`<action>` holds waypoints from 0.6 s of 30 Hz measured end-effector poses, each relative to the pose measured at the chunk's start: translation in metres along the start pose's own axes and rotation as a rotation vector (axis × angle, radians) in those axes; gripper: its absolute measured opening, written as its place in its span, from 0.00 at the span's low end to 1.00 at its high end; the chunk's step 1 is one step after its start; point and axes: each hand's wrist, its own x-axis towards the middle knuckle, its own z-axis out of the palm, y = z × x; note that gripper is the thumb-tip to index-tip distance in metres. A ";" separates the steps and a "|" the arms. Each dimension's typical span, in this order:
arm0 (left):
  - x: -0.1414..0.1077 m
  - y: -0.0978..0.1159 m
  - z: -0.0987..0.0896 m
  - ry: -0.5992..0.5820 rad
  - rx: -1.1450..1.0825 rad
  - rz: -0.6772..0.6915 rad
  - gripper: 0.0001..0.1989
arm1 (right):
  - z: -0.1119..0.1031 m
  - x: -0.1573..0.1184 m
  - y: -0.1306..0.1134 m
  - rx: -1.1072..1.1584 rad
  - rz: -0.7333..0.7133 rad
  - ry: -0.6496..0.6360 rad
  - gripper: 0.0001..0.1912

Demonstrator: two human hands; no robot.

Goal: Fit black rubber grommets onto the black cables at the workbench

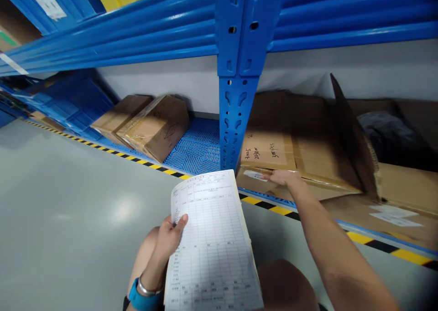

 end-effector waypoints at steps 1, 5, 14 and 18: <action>0.000 0.000 0.001 -0.008 0.000 0.001 0.25 | 0.000 -0.001 -0.001 -0.017 0.010 -0.027 0.20; -0.001 0.001 0.001 -0.044 -0.001 0.022 0.26 | -0.005 -0.010 -0.005 -0.048 0.029 -0.058 0.21; 0.027 0.011 -0.047 -0.029 0.177 0.018 0.24 | -0.007 -0.040 0.056 0.022 0.148 0.138 0.26; 0.085 -0.006 -0.030 -0.185 0.150 0.040 0.25 | -0.005 -0.047 0.108 0.095 0.229 0.294 0.33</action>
